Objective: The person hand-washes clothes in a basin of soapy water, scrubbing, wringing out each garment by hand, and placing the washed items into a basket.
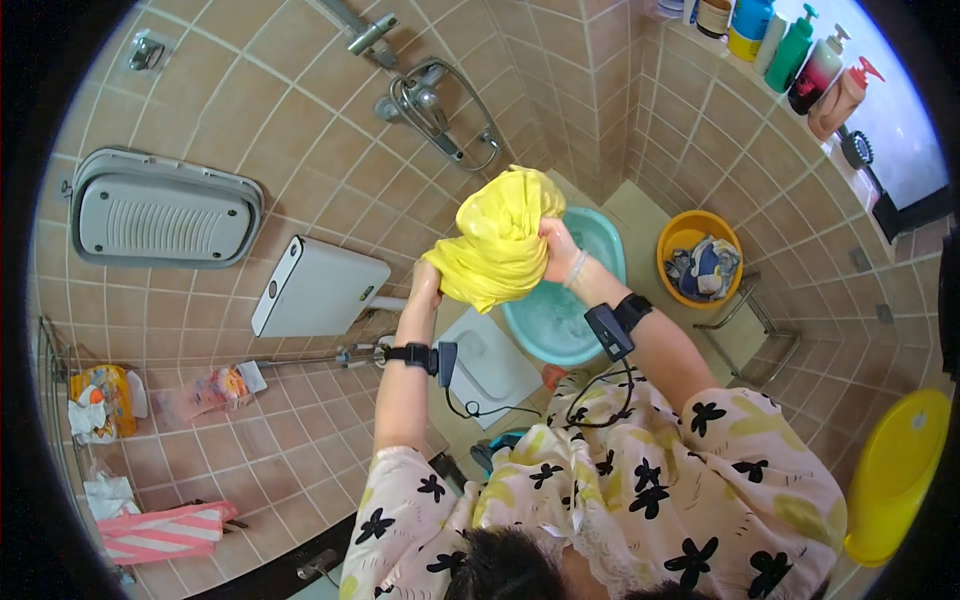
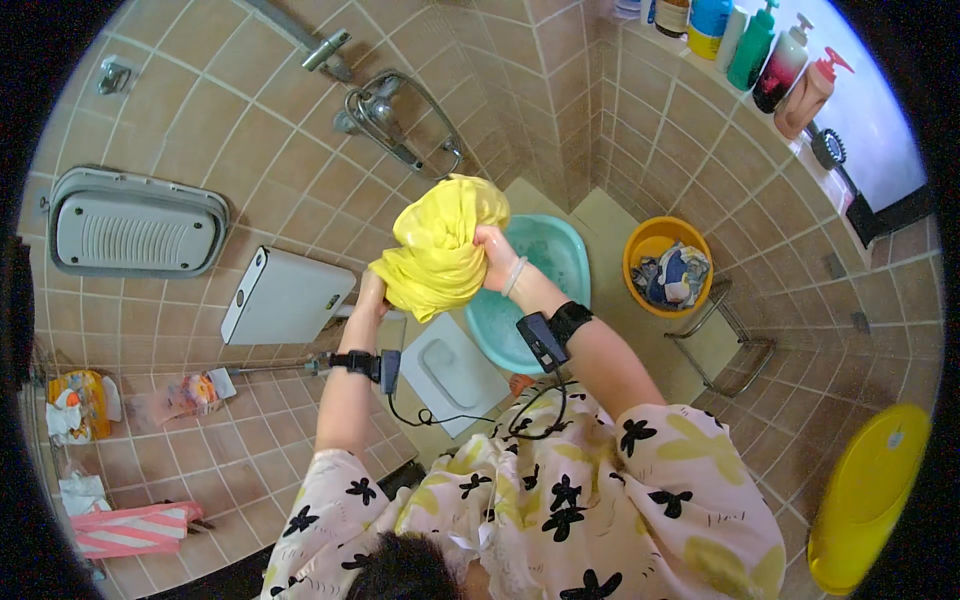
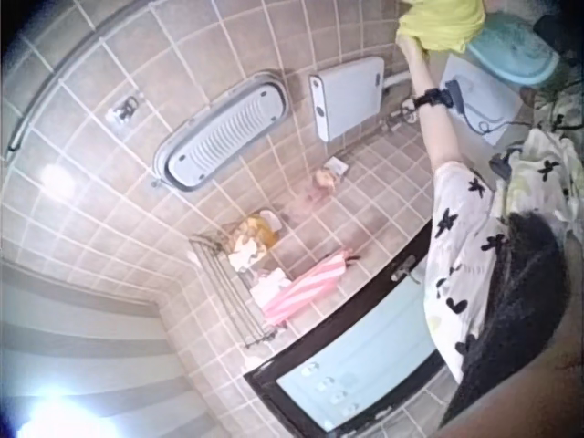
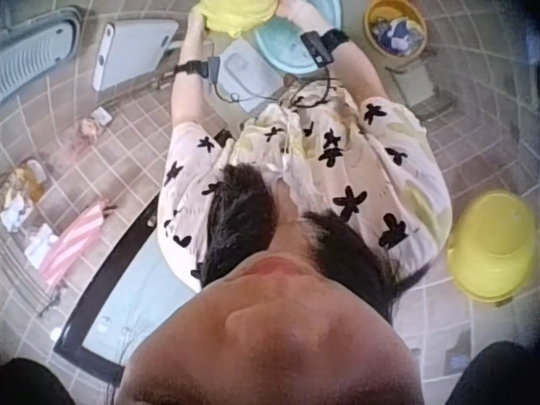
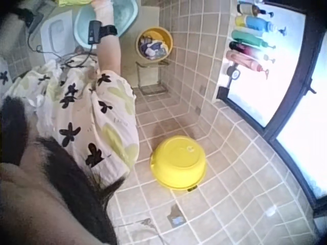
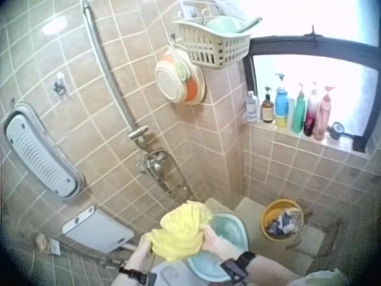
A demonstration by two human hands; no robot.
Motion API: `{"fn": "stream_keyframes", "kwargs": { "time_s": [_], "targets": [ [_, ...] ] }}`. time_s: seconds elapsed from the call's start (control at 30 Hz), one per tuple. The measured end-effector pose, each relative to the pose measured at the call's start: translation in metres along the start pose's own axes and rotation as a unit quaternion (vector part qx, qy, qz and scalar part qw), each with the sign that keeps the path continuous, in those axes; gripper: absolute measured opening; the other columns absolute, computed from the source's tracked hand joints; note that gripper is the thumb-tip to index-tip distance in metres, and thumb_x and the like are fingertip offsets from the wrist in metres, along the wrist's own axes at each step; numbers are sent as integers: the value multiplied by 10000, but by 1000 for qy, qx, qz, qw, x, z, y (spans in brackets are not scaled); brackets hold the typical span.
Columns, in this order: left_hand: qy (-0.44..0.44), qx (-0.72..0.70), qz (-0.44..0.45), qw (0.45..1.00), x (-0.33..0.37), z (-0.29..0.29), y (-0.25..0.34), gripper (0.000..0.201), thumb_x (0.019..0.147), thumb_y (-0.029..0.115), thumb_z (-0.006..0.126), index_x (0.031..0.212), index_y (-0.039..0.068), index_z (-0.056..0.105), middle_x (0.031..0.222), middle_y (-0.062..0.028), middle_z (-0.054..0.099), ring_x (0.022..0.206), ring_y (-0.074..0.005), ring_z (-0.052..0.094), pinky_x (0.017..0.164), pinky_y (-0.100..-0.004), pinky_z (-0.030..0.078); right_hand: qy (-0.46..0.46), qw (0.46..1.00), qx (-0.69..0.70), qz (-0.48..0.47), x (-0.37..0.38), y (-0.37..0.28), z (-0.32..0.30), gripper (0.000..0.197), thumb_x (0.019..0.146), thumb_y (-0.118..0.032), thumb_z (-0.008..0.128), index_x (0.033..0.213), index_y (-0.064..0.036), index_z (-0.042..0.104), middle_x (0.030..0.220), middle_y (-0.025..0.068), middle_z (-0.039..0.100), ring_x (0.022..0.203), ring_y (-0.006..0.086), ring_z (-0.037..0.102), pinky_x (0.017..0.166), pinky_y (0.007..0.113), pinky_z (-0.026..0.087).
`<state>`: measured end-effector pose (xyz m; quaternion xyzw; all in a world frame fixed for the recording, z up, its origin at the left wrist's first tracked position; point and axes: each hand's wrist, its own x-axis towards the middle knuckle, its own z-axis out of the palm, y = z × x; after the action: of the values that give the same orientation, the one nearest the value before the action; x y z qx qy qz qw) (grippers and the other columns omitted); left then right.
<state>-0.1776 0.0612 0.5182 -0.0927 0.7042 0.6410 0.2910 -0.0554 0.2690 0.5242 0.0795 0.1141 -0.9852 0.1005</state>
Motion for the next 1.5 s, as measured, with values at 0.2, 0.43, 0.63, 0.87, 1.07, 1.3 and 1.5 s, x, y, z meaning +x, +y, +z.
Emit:
{"fn": "stream_keyframes", "kwargs": {
  "time_s": [0.2, 0.43, 0.63, 0.87, 1.07, 1.3, 1.5],
  "targets": [
    [-141, 150, -76, 976, 19, 29, 14, 311, 811, 306, 508, 928, 29, 589, 774, -91, 617, 582, -201, 597, 482, -317, 477, 19, 977, -203, 64, 8, -17, -7, 206, 638, -56, 428, 778, 22, 557, 802, 91, 588, 725, 185, 581, 676, 315, 476],
    [-374, 290, -40, 880, 40, 13, -16, 324, 807, 386, 528, 916, 90, 602, 774, -102, 635, 580, -216, 607, 491, -340, 494, -1, 868, -455, 199, 9, -23, -8, 47, 617, -43, 492, 575, -47, 512, 615, 17, 506, 539, 118, 496, 477, 250, 385],
    [-414, 287, -282, 816, 4, 19, 20, 492, 828, 344, 532, 1177, 4, 459, 1116, -187, 545, 990, -317, 554, 838, -511, 447, 16, 976, -178, 128, -13, -19, 4, 250, 712, -90, 456, 909, 16, 569, 882, 102, 602, 791, 194, 590, 741, 330, 468],
    [-409, -212, -158, 873, -55, 9, -11, 885, 698, 733, 354, 1338, 129, 261, 1379, -104, 284, 1250, -332, 282, 965, -573, 263, 21, 999, 49, -11, -20, -30, 15, 418, 777, -219, 381, 1089, 16, 531, 1098, 164, 562, 1005, 281, 547, 933, 409, 386],
    [-294, -355, -69, 885, -50, 47, 7, 682, 810, 591, 403, 1267, 85, 380, 1279, -109, 427, 1164, -275, 422, 963, -455, 346, 14, 999, -49, -3, -13, -9, 27, 359, 777, -121, 426, 1080, 40, 531, 1054, 135, 589, 955, 230, 577, 883, 347, 433],
    [-328, -214, -95, 915, -14, 50, 32, 450, 899, 388, 404, 1236, 90, 417, 1207, -79, 500, 1085, -199, 499, 909, -361, 421, -64, 796, -601, -6, 0, -25, 10, 233, 602, -32, 551, 823, 22, 600, 801, 103, 619, 707, 122, 558, 599, 293, 458],
    [-299, 86, -99, 945, -23, 61, 59, 347, 884, 285, 474, 1119, 31, 491, 1022, -123, 593, 881, -218, 613, 743, -377, 527, -211, 662, -719, -9, -15, -18, 52, 421, 659, -15, 584, 1077, -32, 532, 987, 86, 595, 882, 193, 547, 788, 316, 437]
  ]
}}
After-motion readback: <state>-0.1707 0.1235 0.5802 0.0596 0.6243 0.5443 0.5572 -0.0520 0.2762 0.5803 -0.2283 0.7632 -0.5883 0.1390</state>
